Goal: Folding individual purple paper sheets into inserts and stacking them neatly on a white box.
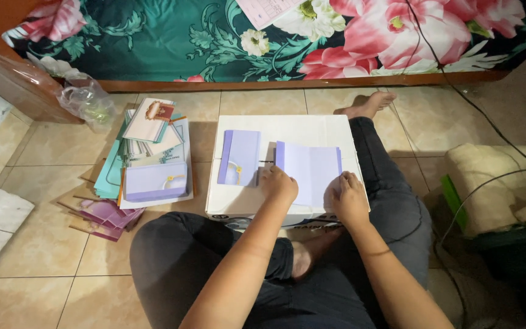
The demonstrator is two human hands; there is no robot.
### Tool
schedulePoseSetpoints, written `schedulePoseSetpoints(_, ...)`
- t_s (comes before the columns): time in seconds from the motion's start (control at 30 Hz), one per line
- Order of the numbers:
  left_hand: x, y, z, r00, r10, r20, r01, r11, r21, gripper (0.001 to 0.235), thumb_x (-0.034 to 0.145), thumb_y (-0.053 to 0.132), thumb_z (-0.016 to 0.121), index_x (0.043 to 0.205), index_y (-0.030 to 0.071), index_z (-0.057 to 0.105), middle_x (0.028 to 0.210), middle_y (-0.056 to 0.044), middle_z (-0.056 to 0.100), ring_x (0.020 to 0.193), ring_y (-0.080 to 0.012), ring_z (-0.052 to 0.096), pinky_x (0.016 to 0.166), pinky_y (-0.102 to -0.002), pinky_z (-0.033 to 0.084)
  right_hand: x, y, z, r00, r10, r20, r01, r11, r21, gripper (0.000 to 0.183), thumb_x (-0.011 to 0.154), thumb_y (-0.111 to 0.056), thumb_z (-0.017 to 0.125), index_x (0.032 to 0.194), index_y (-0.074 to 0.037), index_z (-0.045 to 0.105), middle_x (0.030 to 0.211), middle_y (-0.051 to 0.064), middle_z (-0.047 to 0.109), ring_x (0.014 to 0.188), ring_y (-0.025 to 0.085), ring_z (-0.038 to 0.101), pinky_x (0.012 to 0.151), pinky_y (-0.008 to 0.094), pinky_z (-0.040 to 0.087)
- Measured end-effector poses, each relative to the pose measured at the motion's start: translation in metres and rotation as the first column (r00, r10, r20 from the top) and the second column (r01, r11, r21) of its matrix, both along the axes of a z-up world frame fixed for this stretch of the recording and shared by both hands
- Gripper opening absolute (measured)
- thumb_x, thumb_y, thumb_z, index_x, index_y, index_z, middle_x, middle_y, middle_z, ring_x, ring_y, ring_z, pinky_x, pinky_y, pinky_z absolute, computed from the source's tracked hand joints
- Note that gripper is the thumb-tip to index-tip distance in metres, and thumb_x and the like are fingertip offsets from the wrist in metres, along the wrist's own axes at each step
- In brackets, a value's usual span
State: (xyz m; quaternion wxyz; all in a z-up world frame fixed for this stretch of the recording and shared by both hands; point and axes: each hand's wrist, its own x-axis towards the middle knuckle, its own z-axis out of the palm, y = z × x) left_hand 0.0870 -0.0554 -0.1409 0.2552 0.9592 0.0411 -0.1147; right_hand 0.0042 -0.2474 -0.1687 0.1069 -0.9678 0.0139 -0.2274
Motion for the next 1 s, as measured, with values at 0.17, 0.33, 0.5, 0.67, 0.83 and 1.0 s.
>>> schedulePoseSetpoints(0.17, 0.027, 0.008, -0.024, 0.993, 0.081, -0.082, -0.095, 0.979, -0.183, 0.064, 0.089, 0.036, 0.058, 0.132, -0.009, 0.047, 0.124, -0.029, 0.061, 0.118, -0.0437, 0.063, 0.095, -0.051, 0.053, -0.002, 0.004, 0.0, 0.999, -0.025, -0.028, 0.024, 1.0, -0.01, 0.052, 0.084, -0.028, 0.075, 0.125, 0.004, 0.068, 0.134, 0.019, 0.063, 0.133, 0.038, 0.058, 0.108, 0.047, 0.046)
schedulePoseSetpoints(0.33, 0.047, 0.021, -0.048, 0.985, 0.093, -0.146, -0.14, 0.925, -0.353, 0.063, 0.078, 0.033, 0.061, 0.125, -0.008, 0.065, 0.116, -0.028, 0.07, 0.115, -0.0413, 0.068, 0.094, -0.05, 0.056, -0.001, 0.005, 0.003, 0.999, -0.027, -0.039, 0.026, 0.999, -0.028, 0.054, 0.082, -0.027, 0.075, 0.127, 0.002, 0.068, 0.135, 0.018, 0.062, 0.134, 0.037, 0.057, 0.109, 0.046, 0.045)
schedulePoseSetpoints(0.5, -0.004, 0.02, 0.024, 0.994, 0.063, 0.094, 0.013, 0.762, -0.647, 0.041, 0.097, 0.018, 0.06, 0.13, -0.004, 0.063, 0.126, -0.029, 0.067, 0.125, -0.0413, 0.061, 0.104, -0.051, 0.052, 0.003, -0.006, -0.003, 0.995, -0.039, -0.089, 0.057, 0.975, 0.214, 0.062, 0.083, -0.031, 0.077, 0.134, 0.002, 0.061, 0.14, 0.022, 0.058, 0.133, 0.039, 0.056, 0.111, 0.046, 0.045)
schedulePoseSetpoints(0.67, -0.01, 0.04, 0.018, 0.96, 0.002, 0.28, 0.235, 0.538, -0.81, 0.035, 0.097, 0.011, 0.064, 0.126, -0.008, 0.06, 0.115, -0.03, 0.068, 0.114, -0.0352, 0.063, 0.095, -0.05, 0.055, 0.019, -0.012, 0.032, 0.998, 0.051, 0.02, -0.044, 0.511, 0.858, 0.077, 0.089, -0.024, 0.074, 0.148, 0.001, 0.033, 0.143, 0.034, 0.05, 0.136, 0.044, 0.049, 0.112, 0.054, 0.04)
schedulePoseSetpoints(0.83, -0.025, 0.044, 0.054, 0.98, -0.055, 0.191, 0.179, 0.658, -0.731, 0.075, 0.089, 0.025, 0.072, 0.153, 0.003, 0.039, 0.15, -0.027, 0.05, 0.143, -0.0392, 0.044, 0.118, -0.05, 0.042, 0.019, -0.016, 0.034, 0.959, 0.193, 0.209, -0.264, 0.331, 0.906, 0.035, 0.094, 0.0, 0.067, 0.128, -0.004, 0.057, 0.106, 0.007, 0.066, 0.106, 0.013, 0.058, 0.097, 0.036, 0.049)
schedulePoseSetpoints(1.0, -0.028, 0.032, 0.035, 0.953, 0.026, 0.3, 0.218, 0.629, -0.746, 0.072, 0.09, 0.018, 0.07, 0.151, -0.002, 0.037, 0.148, -0.032, 0.048, 0.141, -0.0435, 0.044, 0.116, -0.052, 0.044, 0.019, -0.011, 0.015, 0.96, 0.174, 0.219, -0.266, 0.322, 0.909, 0.053, 0.095, 0.004, 0.06, 0.146, -0.001, 0.048, 0.138, 0.017, 0.062, 0.133, 0.023, 0.055, 0.114, 0.046, 0.04)
